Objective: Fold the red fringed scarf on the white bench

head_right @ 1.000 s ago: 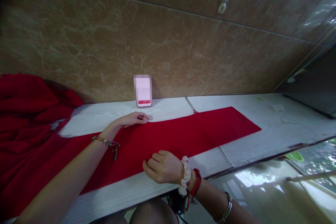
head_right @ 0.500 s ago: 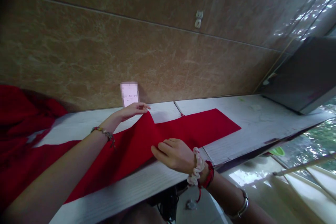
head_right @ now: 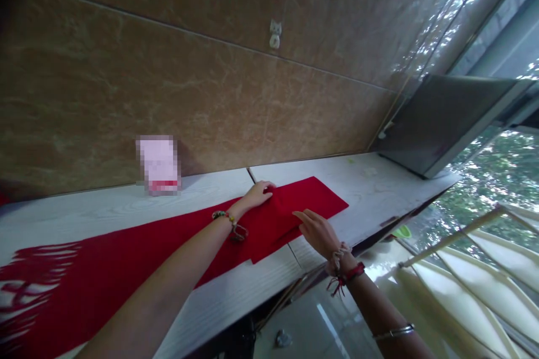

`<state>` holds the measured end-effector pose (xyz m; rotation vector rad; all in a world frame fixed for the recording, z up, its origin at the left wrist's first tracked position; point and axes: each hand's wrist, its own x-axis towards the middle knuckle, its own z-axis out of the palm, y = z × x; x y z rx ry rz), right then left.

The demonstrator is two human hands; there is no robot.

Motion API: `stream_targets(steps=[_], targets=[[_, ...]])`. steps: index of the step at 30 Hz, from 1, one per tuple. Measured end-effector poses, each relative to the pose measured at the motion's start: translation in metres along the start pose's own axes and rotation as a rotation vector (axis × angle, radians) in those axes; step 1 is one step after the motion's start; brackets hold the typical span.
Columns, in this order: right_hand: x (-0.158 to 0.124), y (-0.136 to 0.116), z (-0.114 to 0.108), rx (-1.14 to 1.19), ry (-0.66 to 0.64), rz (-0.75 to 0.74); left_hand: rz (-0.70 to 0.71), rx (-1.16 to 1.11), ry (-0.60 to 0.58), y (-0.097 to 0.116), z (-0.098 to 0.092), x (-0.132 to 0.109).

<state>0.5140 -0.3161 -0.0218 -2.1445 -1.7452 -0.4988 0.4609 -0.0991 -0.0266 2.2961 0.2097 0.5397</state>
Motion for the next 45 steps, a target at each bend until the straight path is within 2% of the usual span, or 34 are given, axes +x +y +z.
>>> stream_targets(steps=[3, 5, 7, 10, 13, 18, 21, 23, 25, 28, 30, 32, 34, 37, 39, 41, 43, 45], targets=[[-0.01, 0.011, 0.016, -0.021, -0.093, 0.093, 0.039, 0.067, -0.017, -0.009, 0.017, -0.009], [-0.01, 0.005, 0.019, -0.041, -0.143, 0.121, 0.063, 0.097, -0.041, -0.015, 0.015, -0.015], [-0.006, -0.01, 0.019, -0.06, -0.184, 0.133, 0.091, 0.126, -0.072, -0.021, 0.005, -0.022], [0.003, -0.044, 0.017, -0.083, -0.226, 0.128, 0.148, 0.18, -0.099, -0.032, -0.019, -0.042], [0.011, -0.087, 0.019, -0.072, -0.233, 0.097, 0.159, 0.209, -0.1, -0.044, -0.052, -0.078], [0.022, -0.166, 0.028, -0.049, -0.228, -0.029, 0.077, 0.2, -0.055, -0.059, -0.108, -0.156], [0.03, -0.2, 0.027, -0.022, -0.213, -0.13, -0.027, 0.155, -0.019, -0.059, -0.136, -0.183], [0.037, -0.212, 0.02, 0.006, -0.207, -0.152, -0.085, 0.103, 0.021, -0.051, -0.155, -0.184], [0.045, -0.214, 0.006, 0.062, -0.181, -0.13, -0.115, 0.033, 0.061, -0.035, -0.176, -0.171], [0.056, -0.202, -0.026, 0.251, -0.054, -0.061, -0.14, -0.109, 0.073, 0.0, -0.202, -0.135], [0.062, -0.185, -0.048, 0.379, 0.074, -0.007, -0.176, -0.214, 0.051, 0.022, -0.21, -0.107], [0.063, -0.162, -0.062, 0.421, 0.158, 0.061, -0.197, -0.309, -0.04, 0.036, -0.203, -0.08], [0.06, -0.134, -0.062, 0.396, 0.164, 0.125, -0.173, -0.291, -0.062, 0.04, -0.18, -0.059], [0.045, -0.093, -0.039, 0.338, 0.084, 0.177, -0.188, -0.148, -0.124, 0.026, -0.126, -0.043], [0.03, -0.071, -0.016, 0.297, 0.008, 0.191, -0.209, -0.114, -0.16, 0.011, -0.089, -0.04], [0.017, -0.057, 0.005, 0.267, -0.052, 0.206, -0.215, -0.08, -0.162, -0.005, -0.061, -0.04], [0.007, -0.051, 0.018, 0.256, -0.063, 0.222, -0.214, -0.053, -0.137, -0.018, -0.046, -0.042], [0.003, -0.05, 0.023, 0.258, -0.063, 0.225, -0.205, -0.038, -0.128, -0.025, -0.046, -0.041]])
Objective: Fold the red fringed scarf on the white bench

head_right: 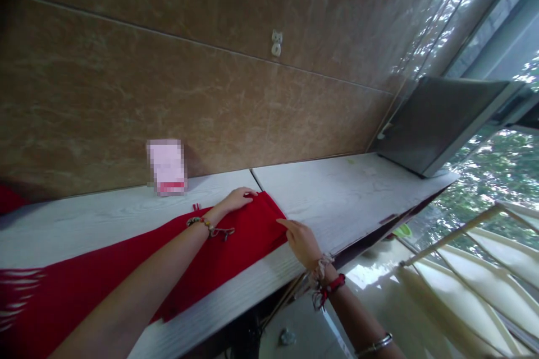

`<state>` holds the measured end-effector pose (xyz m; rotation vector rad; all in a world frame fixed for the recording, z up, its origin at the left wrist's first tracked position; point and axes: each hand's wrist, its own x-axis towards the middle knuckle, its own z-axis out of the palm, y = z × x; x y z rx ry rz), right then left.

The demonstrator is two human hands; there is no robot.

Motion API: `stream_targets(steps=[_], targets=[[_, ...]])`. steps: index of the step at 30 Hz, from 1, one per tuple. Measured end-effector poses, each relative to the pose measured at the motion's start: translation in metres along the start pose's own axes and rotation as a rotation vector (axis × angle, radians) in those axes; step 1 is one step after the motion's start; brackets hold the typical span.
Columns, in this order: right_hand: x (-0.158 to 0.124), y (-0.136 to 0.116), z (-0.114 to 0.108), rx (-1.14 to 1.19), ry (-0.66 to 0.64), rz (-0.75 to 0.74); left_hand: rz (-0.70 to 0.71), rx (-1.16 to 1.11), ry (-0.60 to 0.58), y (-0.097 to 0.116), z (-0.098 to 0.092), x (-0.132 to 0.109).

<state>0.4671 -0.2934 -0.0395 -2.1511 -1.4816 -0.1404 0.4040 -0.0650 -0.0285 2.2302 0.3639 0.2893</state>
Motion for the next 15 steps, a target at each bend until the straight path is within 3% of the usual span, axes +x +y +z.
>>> stream_targets(steps=[4, 7, 10, 15], targets=[[0.0, -0.001, -0.006, 0.059, -0.005, -0.085, 0.064, 0.004, -0.002, 0.01, -0.02, 0.009], [0.0, 0.002, -0.011, 0.108, 0.1, -0.132, 0.139, 0.005, 0.016, 0.027, -0.027, 0.02], [-0.001, 0.007, -0.01, 0.115, 0.13, -0.085, 0.167, 0.079, 0.007, 0.032, -0.016, 0.027], [-0.002, 0.014, -0.011, 0.197, -0.016, 0.013, 0.132, 0.197, -0.019, 0.011, 0.011, 0.02]])
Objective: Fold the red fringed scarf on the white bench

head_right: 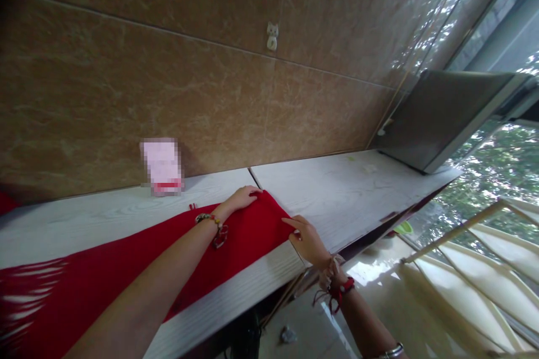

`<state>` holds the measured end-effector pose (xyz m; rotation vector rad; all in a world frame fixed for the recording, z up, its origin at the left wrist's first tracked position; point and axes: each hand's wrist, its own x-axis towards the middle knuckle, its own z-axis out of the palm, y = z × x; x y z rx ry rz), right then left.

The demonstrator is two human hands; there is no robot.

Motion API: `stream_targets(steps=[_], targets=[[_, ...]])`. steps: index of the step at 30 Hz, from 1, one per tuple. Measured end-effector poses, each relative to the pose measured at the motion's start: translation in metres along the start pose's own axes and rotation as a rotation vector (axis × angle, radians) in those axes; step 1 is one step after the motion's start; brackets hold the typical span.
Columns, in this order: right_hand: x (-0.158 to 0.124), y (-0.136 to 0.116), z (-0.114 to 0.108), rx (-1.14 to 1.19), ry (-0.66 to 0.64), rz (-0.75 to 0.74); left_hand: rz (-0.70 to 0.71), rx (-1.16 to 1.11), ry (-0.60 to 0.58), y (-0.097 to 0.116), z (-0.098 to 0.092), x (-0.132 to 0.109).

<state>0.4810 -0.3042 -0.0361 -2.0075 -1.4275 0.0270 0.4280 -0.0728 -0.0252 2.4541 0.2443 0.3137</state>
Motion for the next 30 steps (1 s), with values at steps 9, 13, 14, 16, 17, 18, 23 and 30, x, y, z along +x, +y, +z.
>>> stream_targets(steps=[9, 13, 14, 16, 17, 18, 23, 30], targets=[[0.014, 0.0, -0.013, -0.063, 0.077, 0.024, 0.029, 0.353, -0.017, 0.007, -0.013, -0.052], [0.046, -0.01, -0.008, -0.337, 0.072, 0.1, -0.127, 0.535, -0.072, 0.013, -0.013, -0.096], [0.057, -0.014, -0.004, -0.393, 0.054, 0.119, -0.141, 0.557, -0.077, 0.013, -0.013, -0.105], [0.08, -0.02, 0.007, -0.461, 0.002, 0.13, -0.157, 0.583, -0.071, 0.015, -0.011, -0.116], [0.09, -0.022, 0.013, -0.475, -0.03, 0.116, -0.164, 0.588, -0.068, 0.015, -0.01, -0.118], [0.099, -0.022, 0.02, -0.486, -0.069, 0.089, -0.171, 0.589, -0.066, 0.015, -0.01, -0.12], [0.114, 0.0, 0.046, -0.528, -0.221, 0.025, -0.14, 0.579, -0.043, 0.008, -0.008, -0.119], [0.106, 0.021, 0.038, -0.487, -0.147, 0.054, -0.102, 0.565, -0.017, 0.003, -0.008, -0.118]])
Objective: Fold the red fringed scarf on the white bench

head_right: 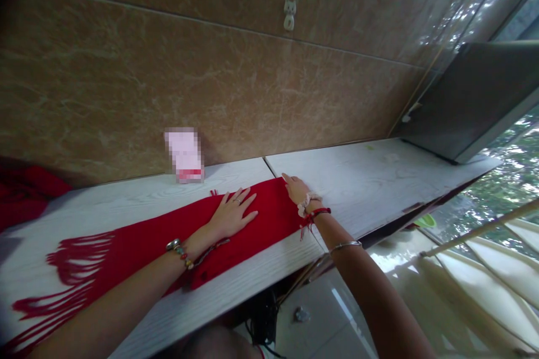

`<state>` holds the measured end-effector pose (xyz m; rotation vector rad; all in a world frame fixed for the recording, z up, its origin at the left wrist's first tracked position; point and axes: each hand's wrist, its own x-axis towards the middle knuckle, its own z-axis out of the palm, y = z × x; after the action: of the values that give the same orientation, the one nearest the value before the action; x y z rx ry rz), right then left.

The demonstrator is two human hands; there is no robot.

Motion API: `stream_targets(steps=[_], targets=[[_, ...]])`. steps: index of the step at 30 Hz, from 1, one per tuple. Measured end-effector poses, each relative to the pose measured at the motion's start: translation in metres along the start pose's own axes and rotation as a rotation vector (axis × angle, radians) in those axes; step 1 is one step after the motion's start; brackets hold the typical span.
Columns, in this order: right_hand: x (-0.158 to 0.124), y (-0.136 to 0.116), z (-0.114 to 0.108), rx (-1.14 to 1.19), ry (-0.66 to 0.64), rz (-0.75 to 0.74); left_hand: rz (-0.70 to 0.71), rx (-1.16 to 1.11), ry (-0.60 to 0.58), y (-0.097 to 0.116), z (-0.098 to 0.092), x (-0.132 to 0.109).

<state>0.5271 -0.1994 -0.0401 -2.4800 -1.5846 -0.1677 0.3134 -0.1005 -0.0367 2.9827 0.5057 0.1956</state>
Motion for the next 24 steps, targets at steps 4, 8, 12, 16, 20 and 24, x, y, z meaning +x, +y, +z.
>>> stream_targets(steps=[4, 8, 12, 16, 20, 24], targets=[[-0.013, -0.021, -0.002, -0.03, 0.099, -0.14, -0.006, 0.008, -0.014, 0.002, -0.005, -0.008], [-0.03, -0.044, 0.008, -0.074, 0.033, -0.234, 0.016, -0.003, -0.085, 0.001, -0.01, -0.032], [-0.032, -0.045, 0.016, -0.086, 0.029, -0.233, 0.056, -0.014, -0.097, -0.006, -0.01, -0.053], [-0.016, -0.033, 0.023, -0.093, 0.058, -0.232, 0.103, 0.004, -0.079, -0.024, -0.008, -0.04], [0.01, -0.025, 0.033, -0.087, 0.087, -0.223, 0.165, 0.016, -0.059, -0.048, -0.009, -0.01], [0.032, -0.025, 0.039, -0.081, 0.099, -0.21, 0.154, -0.002, -0.034, -0.062, -0.008, 0.003]])
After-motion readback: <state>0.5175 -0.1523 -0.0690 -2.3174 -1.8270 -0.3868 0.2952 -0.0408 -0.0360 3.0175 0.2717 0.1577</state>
